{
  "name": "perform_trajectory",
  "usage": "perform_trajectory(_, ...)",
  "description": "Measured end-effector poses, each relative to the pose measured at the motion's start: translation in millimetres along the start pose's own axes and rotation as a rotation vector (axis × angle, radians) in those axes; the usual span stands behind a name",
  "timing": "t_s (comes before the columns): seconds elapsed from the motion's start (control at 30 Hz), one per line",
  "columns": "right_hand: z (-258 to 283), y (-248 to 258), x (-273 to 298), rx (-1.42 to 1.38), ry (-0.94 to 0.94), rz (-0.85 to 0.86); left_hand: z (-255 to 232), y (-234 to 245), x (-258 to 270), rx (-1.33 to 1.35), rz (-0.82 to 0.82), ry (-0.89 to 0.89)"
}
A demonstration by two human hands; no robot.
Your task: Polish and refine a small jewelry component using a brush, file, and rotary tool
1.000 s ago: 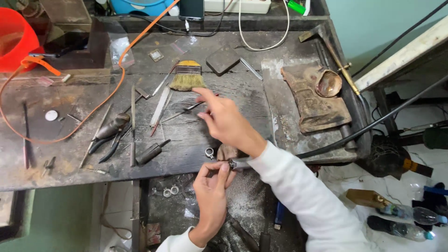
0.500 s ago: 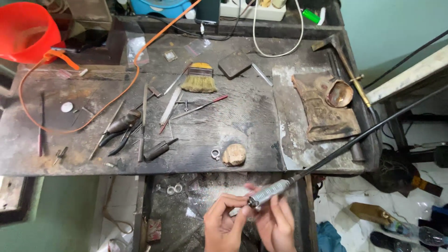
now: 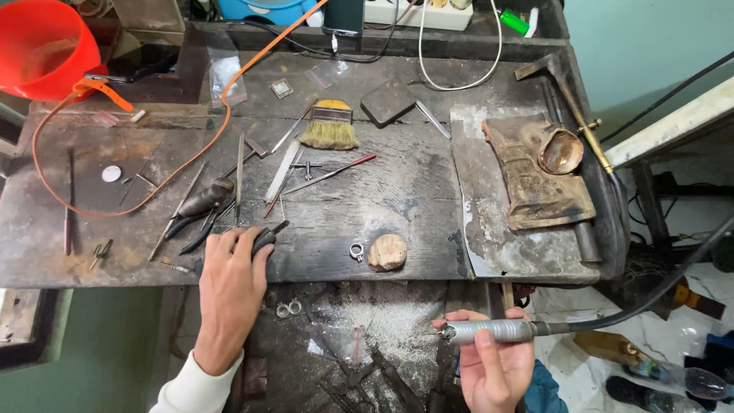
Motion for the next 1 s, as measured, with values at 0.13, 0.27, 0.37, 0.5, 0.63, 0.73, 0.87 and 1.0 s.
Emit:
perform_trajectory(0.13, 3, -1, -9, 0.012, -0.011, -0.019, 1, 6, -27, 0.168, -0.051, -0.021)
perform_trajectory(0.27, 5, -14, -34, 0.092, -0.013, -0.047, 17, -8, -68, 0.024, -0.044, 0.077)
perform_trajectory(0.37, 3, -22, -55, 0.153, 0.065, -0.005, 5, -1, -79, -0.003, -0.087, 0.065)
perform_trajectory(0.5, -2, -25, -84, 0.185, 0.127, -0.001, -52, 0, -64, 0.288, -0.003, -0.327)
perform_trajectory(0.63, -18, -30, -118, 0.215, 0.178, 0.036, -104, -25, -55, 0.627, 0.414, -0.489)
perform_trajectory(0.73, -33, -29, -133, 0.221, 0.205, 0.088, -108, -47, -65, 0.705, 0.462, -0.475)
perform_trajectory(0.87, -51, -24, -139, 0.171, 0.154, 0.076, -109, -75, -92, 0.975, 0.444, -0.214)
perform_trajectory(1.0, -51, -34, -137, 0.151, 0.156, 0.067, -114, -119, -83, 1.35, 0.562, -0.034)
Point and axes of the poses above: each hand's wrist, its own x-axis away from the middle knuckle, its own y-axis out of the back of the hand, z = x × y, the point moved 6 cm from there along -x, towards the middle knuckle, and after that the axes turned 7 degrees about z, right-handed, at the moved point
